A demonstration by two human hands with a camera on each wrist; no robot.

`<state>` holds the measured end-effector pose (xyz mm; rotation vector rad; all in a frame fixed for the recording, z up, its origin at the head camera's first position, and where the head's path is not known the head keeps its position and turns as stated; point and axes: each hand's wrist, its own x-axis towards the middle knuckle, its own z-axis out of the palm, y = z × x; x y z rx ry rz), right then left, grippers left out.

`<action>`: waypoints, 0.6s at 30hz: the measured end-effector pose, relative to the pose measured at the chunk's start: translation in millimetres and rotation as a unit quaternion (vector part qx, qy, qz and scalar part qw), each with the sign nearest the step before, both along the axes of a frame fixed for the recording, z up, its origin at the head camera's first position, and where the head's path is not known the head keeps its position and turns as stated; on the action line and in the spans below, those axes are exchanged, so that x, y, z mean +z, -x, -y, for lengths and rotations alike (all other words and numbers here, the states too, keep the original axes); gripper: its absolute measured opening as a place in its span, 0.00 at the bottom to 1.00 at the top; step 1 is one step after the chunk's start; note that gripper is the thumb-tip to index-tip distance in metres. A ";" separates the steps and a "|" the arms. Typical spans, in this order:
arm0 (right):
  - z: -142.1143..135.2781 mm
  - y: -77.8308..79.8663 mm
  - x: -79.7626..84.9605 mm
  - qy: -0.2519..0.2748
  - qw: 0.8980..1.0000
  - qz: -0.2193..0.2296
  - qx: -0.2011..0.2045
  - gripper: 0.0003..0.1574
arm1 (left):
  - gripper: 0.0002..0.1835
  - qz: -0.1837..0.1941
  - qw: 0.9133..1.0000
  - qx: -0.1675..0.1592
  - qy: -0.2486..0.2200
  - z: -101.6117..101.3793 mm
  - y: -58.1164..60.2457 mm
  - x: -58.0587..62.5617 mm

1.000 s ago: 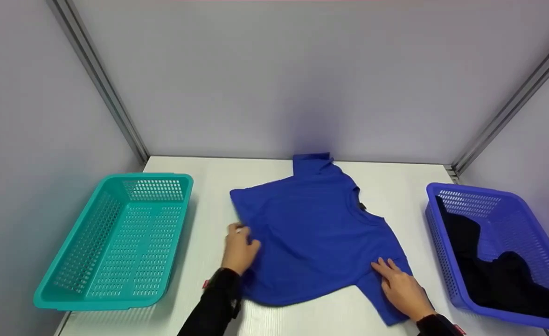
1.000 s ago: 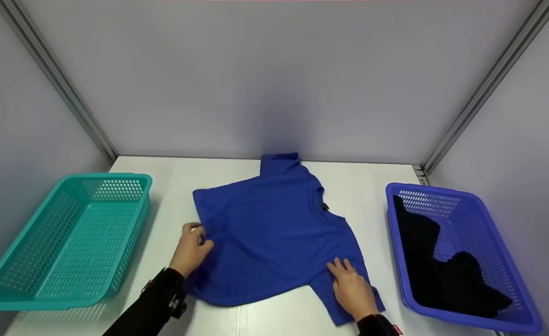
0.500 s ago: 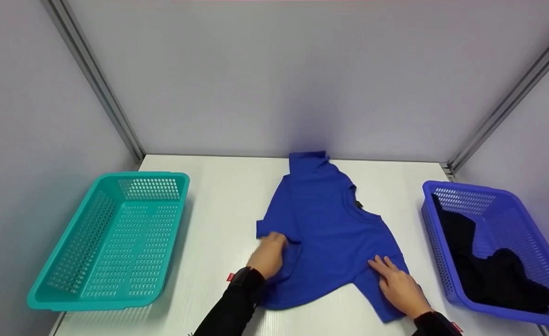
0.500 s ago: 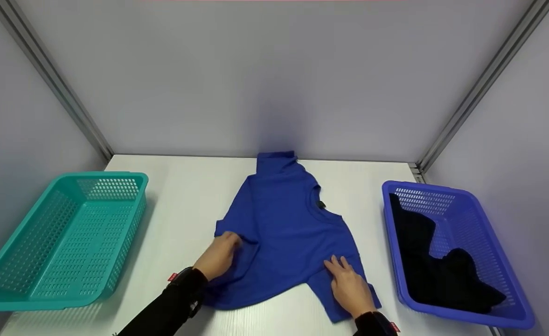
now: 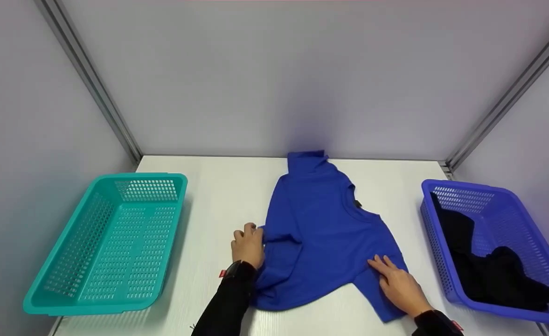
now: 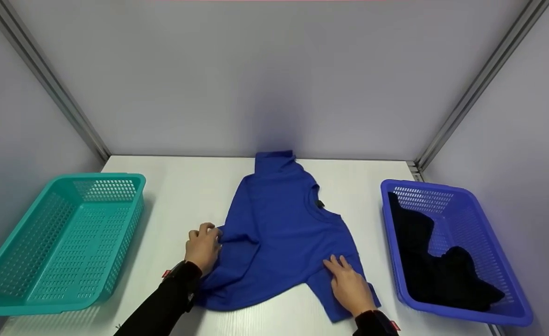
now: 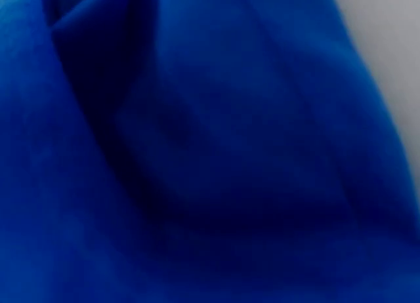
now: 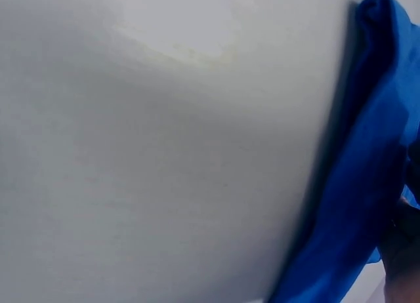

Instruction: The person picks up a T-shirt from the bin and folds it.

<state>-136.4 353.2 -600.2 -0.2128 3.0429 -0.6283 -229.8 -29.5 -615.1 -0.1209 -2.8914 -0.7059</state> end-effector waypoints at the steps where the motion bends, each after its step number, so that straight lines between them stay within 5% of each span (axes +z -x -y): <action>1: -0.5 0.2 -0.1 0.001 1.000 0.001 0.000 0.28 | 0.11 -0.012 1.000 0.000 -0.001 -1.1 0.4 0.2; 5: -1.1 0.5 -0.5 0.005 1.000 0.004 0.000 0.28 | 0.04 -0.070 0.997 0.003 -0.029 1.1 3.0 7.8; 8: -1.2 0.2 -1.1 0.006 1.000 0.009 -0.002 0.28 | 0.05 -0.081 0.990 0.019 -0.111 7.1 8.5 23.7; 13: -1.4 -0.9 -0.6 0.008 1.000 0.014 -0.005 0.28 | 0.06 -0.031 0.961 0.078 -0.265 20.1 20.6 59.9; 18: -0.7 -0.6 -1.1 0.012 1.000 0.011 -0.006 0.28 | 0.05 -0.048 0.941 0.107 -0.316 37.6 30.5 89.6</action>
